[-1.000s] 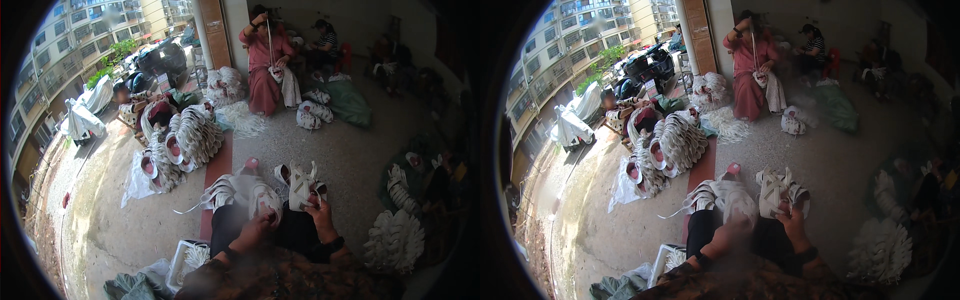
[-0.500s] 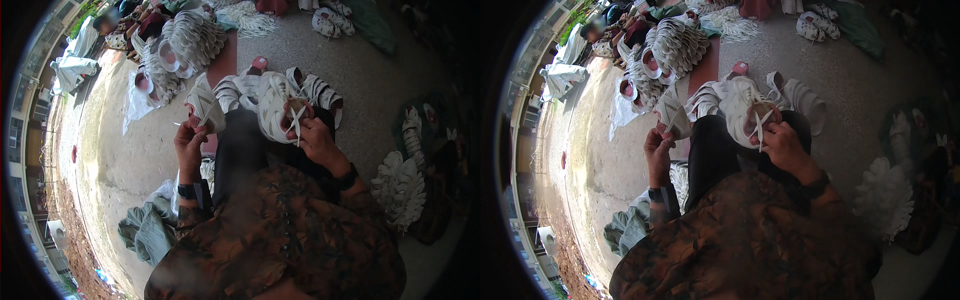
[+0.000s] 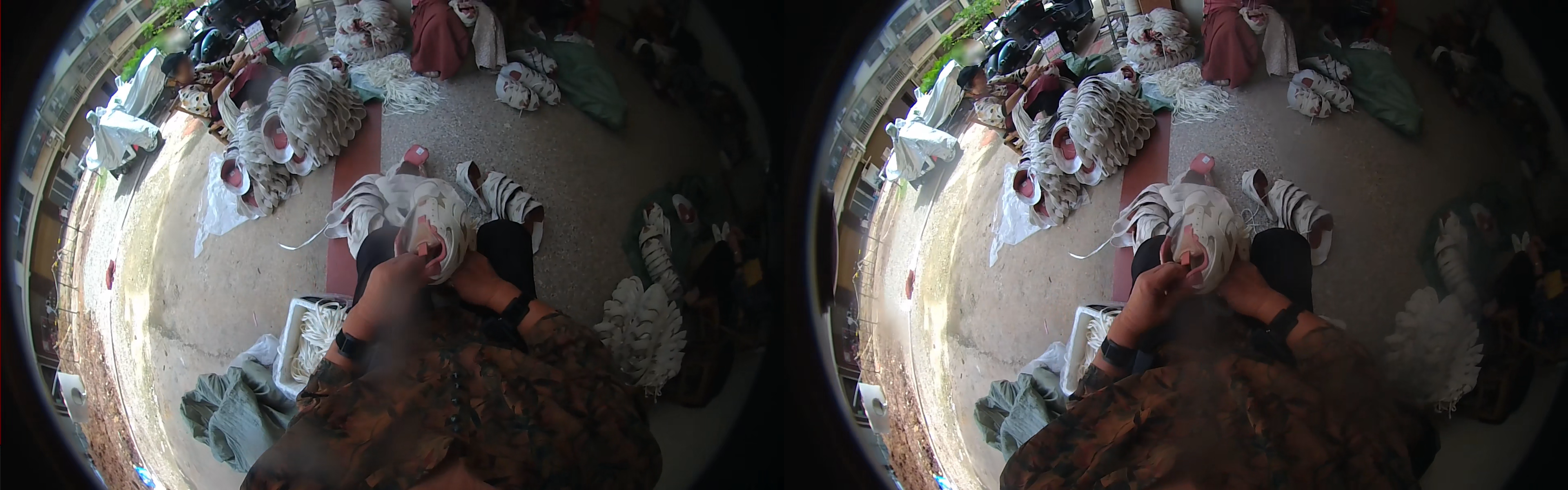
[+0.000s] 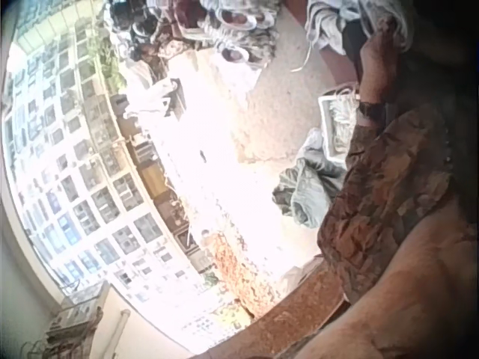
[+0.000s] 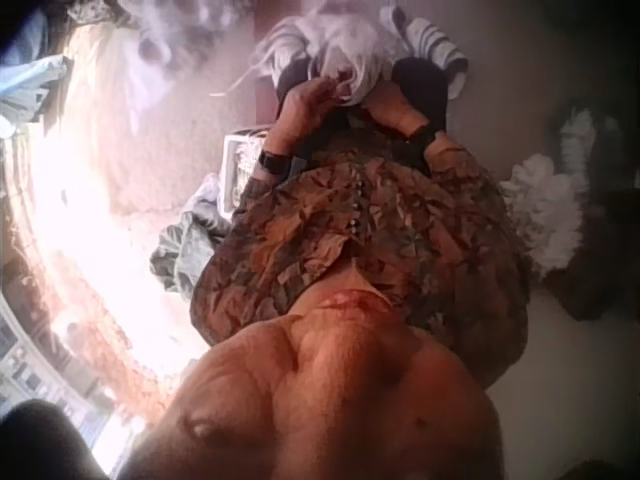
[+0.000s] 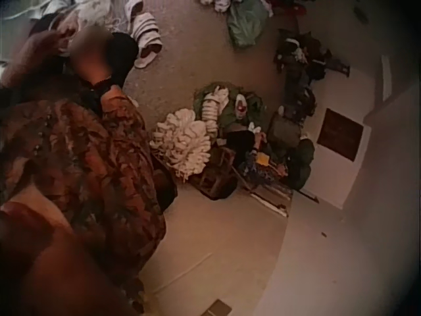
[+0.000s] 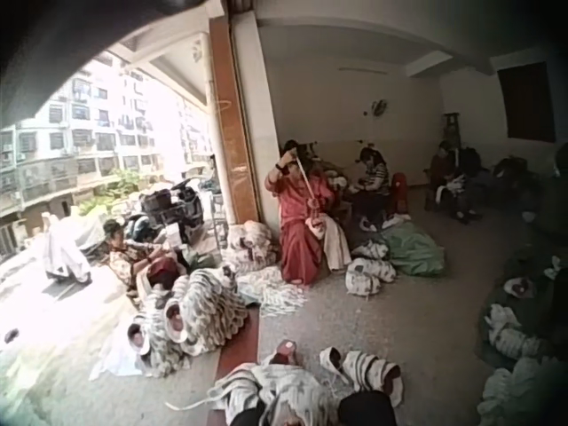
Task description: The person sits on the ground and threads white shoelaces through the eyelets of a white shoe held on their lap. They pull the laces tight, adjust the fit, and continue lacing the shoe one at a time.
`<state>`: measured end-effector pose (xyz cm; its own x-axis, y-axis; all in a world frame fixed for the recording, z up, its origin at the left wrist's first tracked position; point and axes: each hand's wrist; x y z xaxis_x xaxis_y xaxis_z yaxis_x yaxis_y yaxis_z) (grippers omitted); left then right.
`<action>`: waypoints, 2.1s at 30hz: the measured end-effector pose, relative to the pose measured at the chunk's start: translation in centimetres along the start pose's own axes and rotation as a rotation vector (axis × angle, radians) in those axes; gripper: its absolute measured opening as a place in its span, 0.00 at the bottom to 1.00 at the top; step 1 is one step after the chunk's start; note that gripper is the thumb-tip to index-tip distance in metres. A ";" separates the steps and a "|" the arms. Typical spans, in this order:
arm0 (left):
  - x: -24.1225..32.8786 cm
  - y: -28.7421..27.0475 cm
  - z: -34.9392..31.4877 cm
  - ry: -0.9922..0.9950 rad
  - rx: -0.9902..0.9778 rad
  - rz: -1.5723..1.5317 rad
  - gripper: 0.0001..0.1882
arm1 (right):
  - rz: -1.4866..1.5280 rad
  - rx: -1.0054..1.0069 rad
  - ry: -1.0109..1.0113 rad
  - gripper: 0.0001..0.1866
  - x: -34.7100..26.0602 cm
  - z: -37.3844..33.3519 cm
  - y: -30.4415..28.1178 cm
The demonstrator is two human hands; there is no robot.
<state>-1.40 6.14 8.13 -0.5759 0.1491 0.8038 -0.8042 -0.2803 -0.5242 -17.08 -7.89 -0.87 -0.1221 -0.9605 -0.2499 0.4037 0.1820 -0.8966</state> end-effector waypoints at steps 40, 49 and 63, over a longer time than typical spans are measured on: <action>-7.1 10.5 3.6 -0.151 0.352 0.001 0.19 | 0.305 0.117 0.719 0.37 -0.1 0.4 4.2; -10.2 11.3 1.9 -0.084 0.355 0.043 0.22 | -0.128 -0.017 0.371 0.27 0.0 1.1 0.1; -8.0 4.2 2.4 -0.104 0.310 0.100 0.14 | -0.088 -0.135 0.396 0.35 5.3 -1.3 -2.9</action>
<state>0.16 1.53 0.16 -0.6188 0.0132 0.7854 -0.6523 -0.5657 -0.5045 -20.06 -13.21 -0.05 -0.4999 -0.8237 -0.2677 0.2568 0.1542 -0.9541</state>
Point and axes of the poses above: each hand's wrist, its own z-axis towards the middle knuckle, its own y-axis out of the palm, x = y × z, and after that the axes turned 5 degrees about -z, right-handed
